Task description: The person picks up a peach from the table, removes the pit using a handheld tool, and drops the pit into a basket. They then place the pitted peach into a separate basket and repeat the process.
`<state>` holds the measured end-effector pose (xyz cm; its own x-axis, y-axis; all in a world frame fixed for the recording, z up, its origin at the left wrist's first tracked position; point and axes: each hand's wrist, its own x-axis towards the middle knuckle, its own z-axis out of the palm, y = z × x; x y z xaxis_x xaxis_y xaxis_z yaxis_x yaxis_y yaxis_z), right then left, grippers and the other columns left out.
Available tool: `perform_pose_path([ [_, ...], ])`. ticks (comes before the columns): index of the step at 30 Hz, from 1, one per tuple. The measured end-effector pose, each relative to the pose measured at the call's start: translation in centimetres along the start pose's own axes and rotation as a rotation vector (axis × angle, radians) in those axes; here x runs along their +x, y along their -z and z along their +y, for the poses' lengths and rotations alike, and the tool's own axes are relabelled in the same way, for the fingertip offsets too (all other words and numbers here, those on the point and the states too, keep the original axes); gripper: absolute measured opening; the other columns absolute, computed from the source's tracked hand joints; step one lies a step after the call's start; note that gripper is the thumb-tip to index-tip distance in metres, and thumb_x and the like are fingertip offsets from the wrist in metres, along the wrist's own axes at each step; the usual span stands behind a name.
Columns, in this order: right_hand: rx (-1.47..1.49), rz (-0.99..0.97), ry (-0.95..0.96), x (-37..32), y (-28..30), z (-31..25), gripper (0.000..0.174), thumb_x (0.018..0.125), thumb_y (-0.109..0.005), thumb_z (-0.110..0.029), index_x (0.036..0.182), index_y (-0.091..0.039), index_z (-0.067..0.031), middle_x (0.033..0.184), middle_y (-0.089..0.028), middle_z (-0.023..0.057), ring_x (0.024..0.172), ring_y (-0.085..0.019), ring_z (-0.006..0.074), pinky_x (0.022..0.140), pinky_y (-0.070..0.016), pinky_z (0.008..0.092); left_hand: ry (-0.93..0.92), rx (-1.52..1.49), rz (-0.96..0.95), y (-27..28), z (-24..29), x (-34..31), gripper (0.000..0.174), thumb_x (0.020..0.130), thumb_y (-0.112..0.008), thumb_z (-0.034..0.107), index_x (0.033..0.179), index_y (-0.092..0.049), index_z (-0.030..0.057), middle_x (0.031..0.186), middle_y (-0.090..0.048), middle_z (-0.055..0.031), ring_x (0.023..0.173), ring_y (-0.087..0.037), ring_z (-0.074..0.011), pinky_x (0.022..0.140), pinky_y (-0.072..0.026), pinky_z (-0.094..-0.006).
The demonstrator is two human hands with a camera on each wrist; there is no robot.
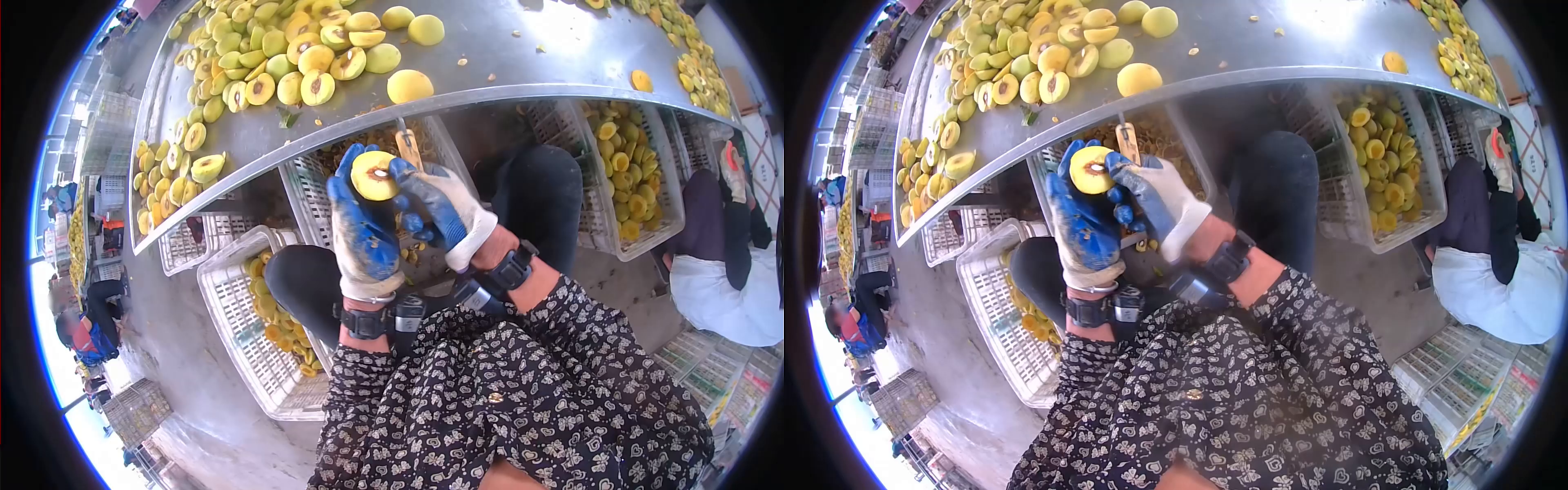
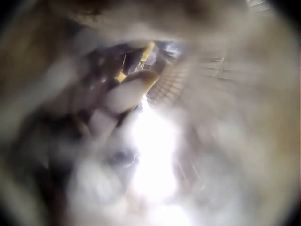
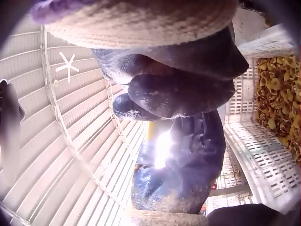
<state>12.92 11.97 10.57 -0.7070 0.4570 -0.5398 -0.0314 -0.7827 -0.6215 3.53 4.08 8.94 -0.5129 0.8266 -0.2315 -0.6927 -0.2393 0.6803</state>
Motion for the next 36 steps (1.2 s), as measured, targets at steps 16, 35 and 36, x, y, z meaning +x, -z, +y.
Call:
perform_pose_path([
  [16,-1.676,-0.031,0.511,-2.4,0.4,2.2,0.018,0.082,-0.053,-0.014,0.091,-0.049,0.0009,0.072,-0.061,0.0175,0.068,-0.062,0.0340,0.059,-0.0467,0.0419,0.000,-0.132,0.121,4.7,-0.2,1.2,0.061,0.091,-0.036,0.055,0.123,-0.048,0.0049,0.112,-0.058,-0.0136,0.105,-0.054,-0.0305,0.092,-0.0428,-0.0446],
  [35,-0.677,-0.291,-0.334,-1.7,2.1,4.7,0.021,0.088,-0.055,-0.025,0.091,-0.055,-0.0039,0.061,-0.055,0.0043,0.047,-0.055,0.0139,0.041,-0.0433,0.0259,0.298,0.332,0.163,4.7,0.3,1.9,0.062,0.090,-0.040,0.054,0.090,-0.061,-0.0046,0.071,-0.063,-0.0134,0.059,-0.061,-0.0228,0.056,-0.0519,-0.0321],
  [36,-0.545,-0.307,-0.357,-1.7,2.2,4.4,0.019,0.088,-0.057,-0.024,0.089,-0.054,-0.0055,0.061,-0.051,-0.0031,0.043,-0.046,0.0054,0.037,-0.0390,0.0203,0.249,0.178,0.138,4.4,0.3,1.9,0.063,0.090,-0.041,0.055,0.094,-0.059,-0.0050,0.072,-0.063,-0.0136,0.060,-0.061,-0.0229,0.057,-0.0519,-0.0324],
])
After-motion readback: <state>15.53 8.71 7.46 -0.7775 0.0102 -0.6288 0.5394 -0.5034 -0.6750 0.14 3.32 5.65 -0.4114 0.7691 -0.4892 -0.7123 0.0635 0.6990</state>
